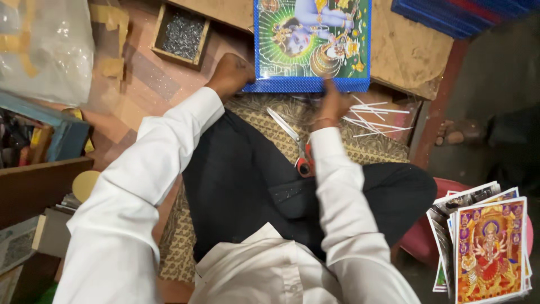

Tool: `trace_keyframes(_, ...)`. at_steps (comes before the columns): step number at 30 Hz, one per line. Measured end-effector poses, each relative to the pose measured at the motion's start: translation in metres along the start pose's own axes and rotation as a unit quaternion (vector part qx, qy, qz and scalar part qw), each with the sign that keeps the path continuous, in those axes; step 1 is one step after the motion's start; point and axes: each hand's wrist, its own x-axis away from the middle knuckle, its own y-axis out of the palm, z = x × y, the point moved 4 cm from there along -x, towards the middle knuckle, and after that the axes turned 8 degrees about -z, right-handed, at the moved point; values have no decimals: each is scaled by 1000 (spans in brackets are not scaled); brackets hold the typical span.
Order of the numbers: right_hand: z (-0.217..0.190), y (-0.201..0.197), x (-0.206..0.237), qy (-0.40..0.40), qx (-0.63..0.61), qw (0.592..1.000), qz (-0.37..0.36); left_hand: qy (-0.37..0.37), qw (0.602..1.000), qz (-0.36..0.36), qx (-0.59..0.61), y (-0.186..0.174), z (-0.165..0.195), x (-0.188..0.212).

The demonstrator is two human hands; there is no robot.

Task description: The person sits on the floor and uses scissors to cut a clear plastic sheet and blue decorative tape. They place the plastic over a printed picture of a deity, then apply the blue tape around the edges to create a frame. The person trims excess tape and adjusts the frame, then places the finished item on a stack.

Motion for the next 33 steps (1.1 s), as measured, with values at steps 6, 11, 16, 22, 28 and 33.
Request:
trace_keyframes(6, 27, 95, 121, 83, 44, 993, -69, -23, 999, -14, -20, -6, 7, 11)
trace_keyframes(11, 17, 61, 117, 190, 94, 953, -216, -26, 999, -12, -18, -10, 6, 12)
trace_keyframes(16, -36, -52, 137, -156, 666, 612, -397, -25, 999, 33, -23, -5, 7, 4)
trace_keyframes(22, -37, -96, 159, -163, 715, 588, -341, -75, 993, 31, 80, 22, 19, 6)
trace_keyframes(28, -30, -100, 157, -194, 703, 583, -358, -118, 976, -1, 183, 31, 19, 18)
trace_keyframes(33, -33, -101, 153, 239, 337, 815, -407, -84, 987, 16, 135, 24, 25, 17)
